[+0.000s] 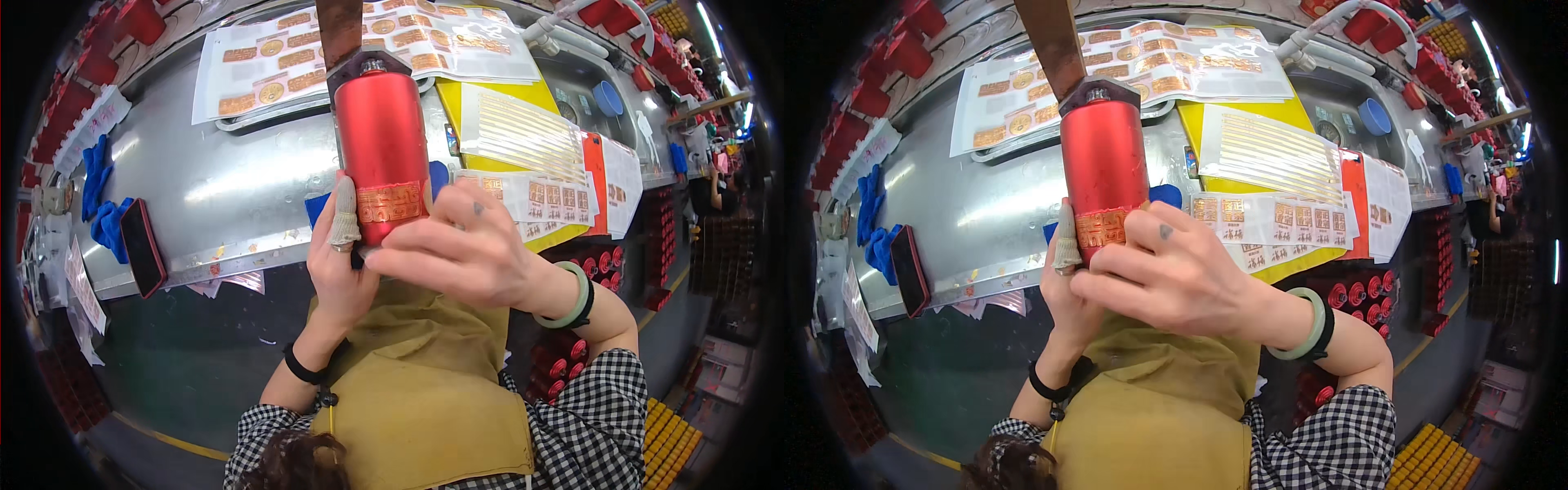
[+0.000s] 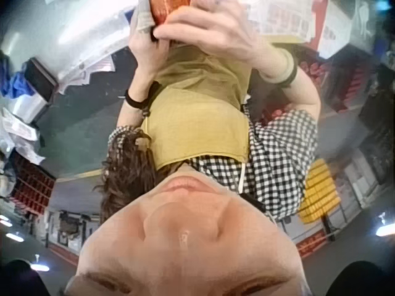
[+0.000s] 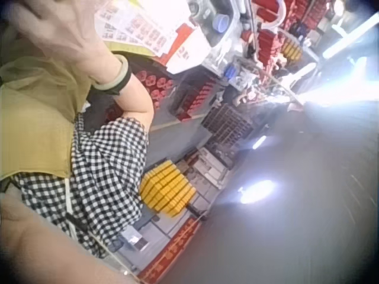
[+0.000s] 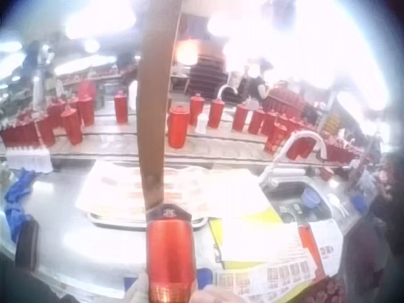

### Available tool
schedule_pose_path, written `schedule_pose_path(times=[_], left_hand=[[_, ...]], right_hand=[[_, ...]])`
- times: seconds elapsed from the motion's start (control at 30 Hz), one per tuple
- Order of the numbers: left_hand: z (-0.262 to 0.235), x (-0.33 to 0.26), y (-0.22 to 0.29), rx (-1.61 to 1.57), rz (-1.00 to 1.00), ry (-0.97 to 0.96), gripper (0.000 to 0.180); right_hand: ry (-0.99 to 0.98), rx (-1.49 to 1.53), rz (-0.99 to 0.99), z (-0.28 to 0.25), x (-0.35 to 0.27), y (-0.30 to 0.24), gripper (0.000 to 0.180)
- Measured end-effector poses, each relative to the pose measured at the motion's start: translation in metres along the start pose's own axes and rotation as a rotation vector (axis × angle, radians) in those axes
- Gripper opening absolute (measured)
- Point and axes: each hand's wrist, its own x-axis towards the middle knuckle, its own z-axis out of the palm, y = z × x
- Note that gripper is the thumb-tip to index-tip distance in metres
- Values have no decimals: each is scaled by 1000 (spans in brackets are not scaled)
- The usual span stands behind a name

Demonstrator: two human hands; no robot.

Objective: Applying and smoothing product labels on red cylindrical canisters on an assembly line.

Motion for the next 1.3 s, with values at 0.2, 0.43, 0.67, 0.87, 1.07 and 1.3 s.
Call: schedule_pose_path(times=[0.2, 0.43, 0.67, 0.87, 1.07, 1.3], left_hand=[[-3, 3, 7, 19, 77, 51, 86], [-7, 6, 21, 9, -23, 10, 83], [-7, 11, 27, -57, -56, 51, 81], [-7, 14, 23, -27, -35, 61, 87], [2, 14, 27, -289, -96, 134, 92], [-11, 29, 30, 341, 231, -45, 85]], right_hand=[[65, -182, 62, -3, 6, 31, 18], [16, -227, 126, -9, 17, 27, 26], [-114, -93, 2, -14, 26, 6, 29], [-42, -206, -151, 4, 22, 1, 31], [-77, -341, 45, -3, 47, 26, 25], [147, -274, 154, -36, 48, 38, 23]])
